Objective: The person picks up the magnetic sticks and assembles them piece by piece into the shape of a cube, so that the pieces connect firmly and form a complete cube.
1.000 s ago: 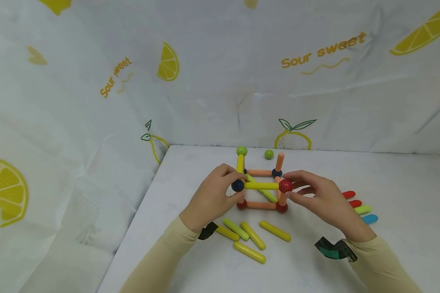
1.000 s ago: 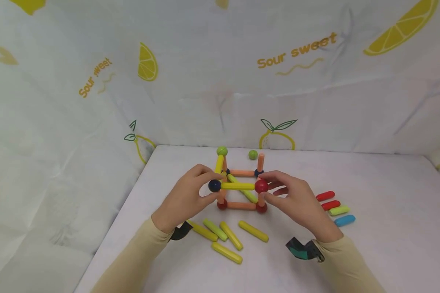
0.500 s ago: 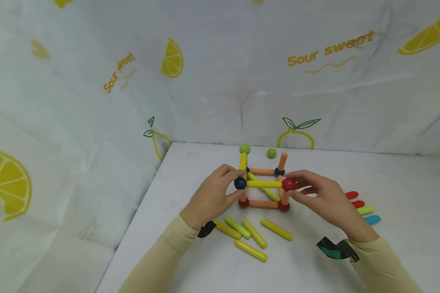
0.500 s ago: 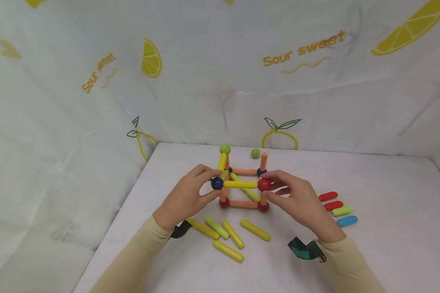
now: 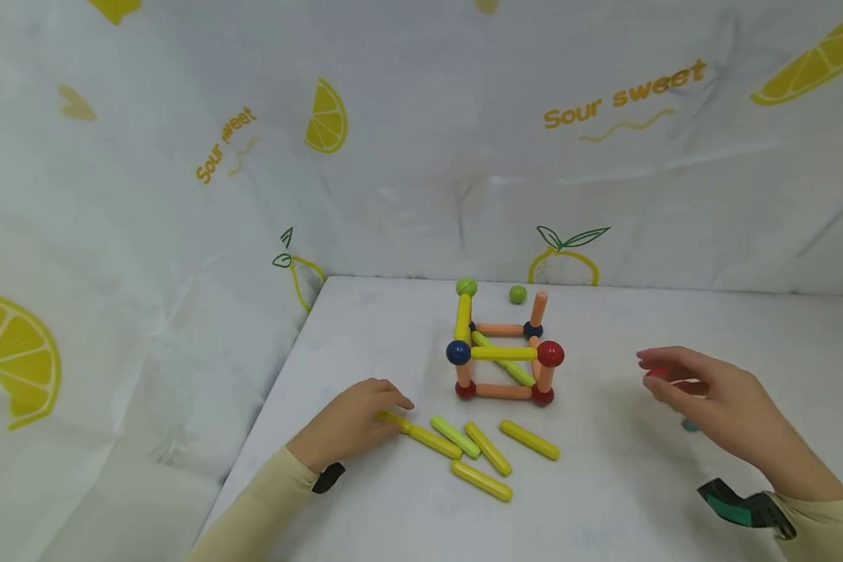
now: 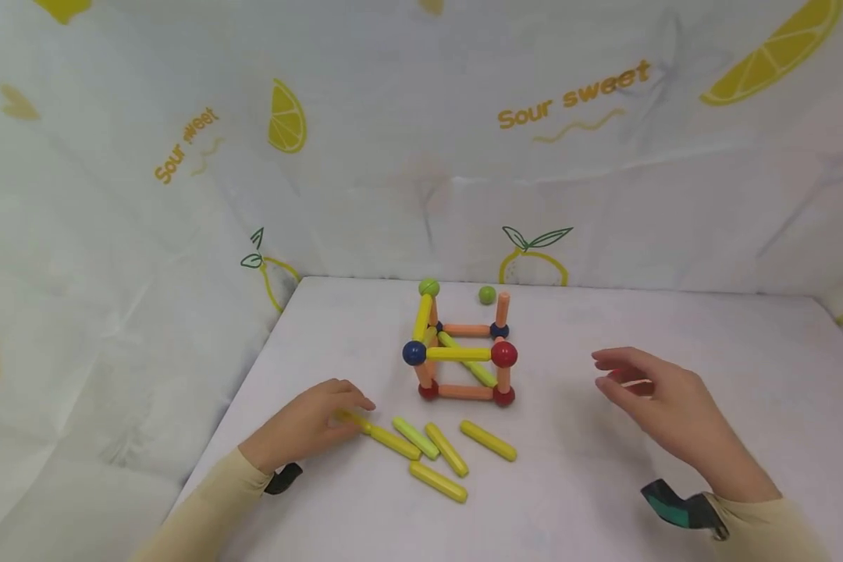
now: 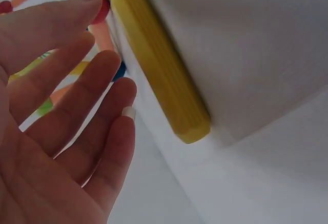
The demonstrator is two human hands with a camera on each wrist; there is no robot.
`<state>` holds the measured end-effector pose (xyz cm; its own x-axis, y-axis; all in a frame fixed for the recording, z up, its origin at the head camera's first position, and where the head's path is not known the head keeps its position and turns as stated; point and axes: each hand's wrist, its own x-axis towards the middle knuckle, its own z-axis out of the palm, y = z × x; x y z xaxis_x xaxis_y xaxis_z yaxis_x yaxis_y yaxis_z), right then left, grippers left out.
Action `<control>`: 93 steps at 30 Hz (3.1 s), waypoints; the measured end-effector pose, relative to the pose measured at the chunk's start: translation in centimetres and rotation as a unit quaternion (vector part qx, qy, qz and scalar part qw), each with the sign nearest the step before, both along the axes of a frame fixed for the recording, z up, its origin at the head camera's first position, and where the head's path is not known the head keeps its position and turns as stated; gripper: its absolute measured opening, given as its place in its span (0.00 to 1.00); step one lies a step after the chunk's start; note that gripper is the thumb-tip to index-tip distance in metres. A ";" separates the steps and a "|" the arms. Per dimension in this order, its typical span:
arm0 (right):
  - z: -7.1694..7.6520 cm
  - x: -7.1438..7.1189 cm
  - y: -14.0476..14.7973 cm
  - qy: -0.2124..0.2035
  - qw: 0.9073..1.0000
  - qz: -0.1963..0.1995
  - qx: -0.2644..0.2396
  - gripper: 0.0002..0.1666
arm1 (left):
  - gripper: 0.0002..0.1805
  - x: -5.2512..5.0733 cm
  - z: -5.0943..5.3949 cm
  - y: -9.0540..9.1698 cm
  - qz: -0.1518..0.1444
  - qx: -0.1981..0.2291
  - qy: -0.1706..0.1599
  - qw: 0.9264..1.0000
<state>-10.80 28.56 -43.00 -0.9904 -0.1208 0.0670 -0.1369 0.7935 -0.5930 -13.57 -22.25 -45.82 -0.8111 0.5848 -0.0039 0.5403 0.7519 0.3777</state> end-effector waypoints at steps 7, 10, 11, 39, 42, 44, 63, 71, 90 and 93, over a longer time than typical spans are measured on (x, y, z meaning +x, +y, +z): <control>-2.2 1.1 5.6 -0.056 0.995 -0.047 0.074 0.28 | 0.11 0.1 -1.5 -0.4 -0.018 -0.014 0.007 1.000; -2.9 1.2 6.8 -0.078 0.991 -0.061 0.087 0.29 | 0.11 0.0 -1.8 -0.3 -0.029 -0.014 0.029 0.999; -3.1 1.2 7.1 -0.084 0.990 -0.066 0.090 0.29 | 0.11 -0.1 -1.9 -0.2 -0.034 -0.012 0.036 0.999; -3.8 -2.1 6.6 -0.125 0.987 -0.017 0.100 0.17 | 0.10 -1.3 -1.5 7.1 -0.120 -0.040 0.010 0.992; -3.8 -2.2 6.4 -0.123 0.987 -0.015 0.100 0.17 | 0.09 -1.1 -1.5 7.1 -0.112 -0.041 0.018 0.993; -3.8 -2.3 6.2 -0.131 0.986 -0.012 0.101 0.18 | 0.10 -0.9 -1.5 7.1 -0.104 -0.038 0.022 0.994; 1.8 1.2 -5.8 0.056 0.994 0.089 0.030 0.19 | 0.13 1.8 2.2 12.6 -0.103 0.043 0.100 0.989; 2.1 1.9 -8.2 0.064 0.991 0.114 0.011 0.22 | 0.15 1.9 2.8 12.5 -0.095 0.051 0.118 0.987; 1.4 1.6 -10.1 0.080 0.989 0.126 -0.009 0.23 | 0.19 1.5 1.4 13.6 -0.090 0.002 0.212 0.973; 1.3 1.5 -10.7 0.096 0.989 0.116 -0.002 0.22 | 0.17 1.1 0.8 14.0 -0.069 -0.052 0.252 0.964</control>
<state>-9.33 17.86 -41.68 -0.9051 -0.3422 0.2523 -0.4251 0.7256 -0.5410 -12.44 -8.20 -44.99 -0.6398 0.7052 0.3055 0.7333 0.6792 -0.0321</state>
